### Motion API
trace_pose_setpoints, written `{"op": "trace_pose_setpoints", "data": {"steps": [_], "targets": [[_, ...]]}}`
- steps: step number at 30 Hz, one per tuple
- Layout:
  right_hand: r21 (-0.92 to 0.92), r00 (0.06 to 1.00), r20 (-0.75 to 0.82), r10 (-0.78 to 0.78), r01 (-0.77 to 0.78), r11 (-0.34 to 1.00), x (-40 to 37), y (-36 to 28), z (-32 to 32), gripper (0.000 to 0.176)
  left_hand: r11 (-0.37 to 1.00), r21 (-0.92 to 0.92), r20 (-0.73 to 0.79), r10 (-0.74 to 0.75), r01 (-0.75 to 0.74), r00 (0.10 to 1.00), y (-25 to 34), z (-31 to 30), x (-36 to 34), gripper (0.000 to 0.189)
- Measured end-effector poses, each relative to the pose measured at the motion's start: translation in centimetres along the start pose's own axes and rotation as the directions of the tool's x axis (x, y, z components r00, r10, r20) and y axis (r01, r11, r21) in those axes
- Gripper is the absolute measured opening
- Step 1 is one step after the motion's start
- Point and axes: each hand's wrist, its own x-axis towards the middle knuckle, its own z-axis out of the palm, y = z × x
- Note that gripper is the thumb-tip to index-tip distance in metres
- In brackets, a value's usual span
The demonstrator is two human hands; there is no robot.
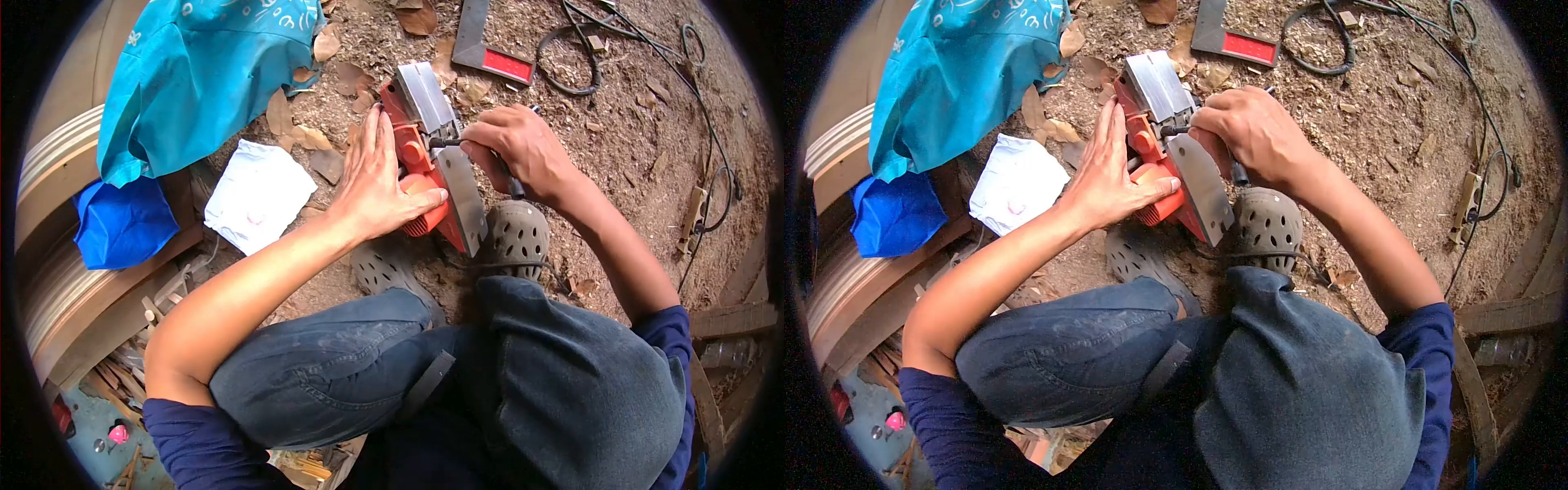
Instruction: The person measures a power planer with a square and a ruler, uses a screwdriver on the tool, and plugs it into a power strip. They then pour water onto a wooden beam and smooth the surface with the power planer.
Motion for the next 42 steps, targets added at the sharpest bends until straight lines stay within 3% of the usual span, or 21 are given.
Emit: {"op": "trace_pose_setpoints", "data": {"steps": [4,6,7,9,13,16,27,31,34,39,41,42], "targets": [[0.225,0.991,0.113,0.066,-0.09,0.97,0.9,0.5,-0.6,0.014,0.999,0.045,-0.033,0.014,-0.012,0.999,0.6,0.0,0.1,0.136],[0.185,0.985,0.152,0.087,-0.115,0.976,1.3,0.1,-0.9,0.014,0.988,-0.069,-0.032,-0.141,0.139,0.989,1.5,0.4,0.4,0.136],[0.145,0.976,0.188,0.111,-0.139,0.98,1.5,0.0,-1.1,0.015,0.988,-0.071,-0.033,-0.143,0.14,0.989,2.1,0.6,0.6,0.136],[0.104,0.981,0.168,0.096,-0.114,0.988,1.6,0.1,-0.5,0.019,0.975,-0.065,-0.145,-0.219,0.212,0.965,2.9,1.7,0.9,0.134],[0.096,0.988,0.142,0.059,-0.073,0.993,1.6,0.8,0.0,0.03,0.972,-0.174,-0.297,-0.205,0.159,0.933,3.1,3.5,1.2,0.124],[0.151,0.99,0.133,0.05,-0.07,0.986,1.5,1.1,0.3,0.03,0.974,-0.17,-0.322,-0.199,0.15,0.926,3.2,3.7,1.0,0.123],[0.253,0.919,0.259,0.297,-0.361,0.898,1.9,0.6,0.6,0.029,0.972,-0.186,-0.348,-0.202,0.144,0.916,3.1,3.8,1.4,0.12],[0.217,0.945,0.239,0.223,-0.276,0.936,1.6,0.7,0.1,0.03,0.977,-0.168,-0.334,-0.18,0.13,0.925,3.1,3.6,1.3,0.119],[0.266,0.935,0.221,0.277,-0.331,0.906,1.3,0.2,-1.3,0.03,0.976,-0.177,-0.311,-0.177,0.126,0.934,2.9,3.5,1.2,0.12],[0.119,0.96,-0.003,0.281,-0.278,0.953,-1.7,2.5,0.3,0.022,0.982,-0.159,-0.321,-0.153,0.106,0.935,2.7,3.4,1.0,0.123],[-0.067,0.997,-0.075,0.024,-0.029,0.997,-2.0,4.1,1.3,0.017,0.982,-0.163,-0.328,-0.147,0.097,0.933,2.7,3.5,1.1,0.124],[-0.068,0.997,-0.075,0.026,-0.031,0.997,-2.0,4.4,1.4,0.017,0.982,-0.163,-0.327,-0.145,0.096,0.934,2.6,3.6,1.0,0.124]]}}
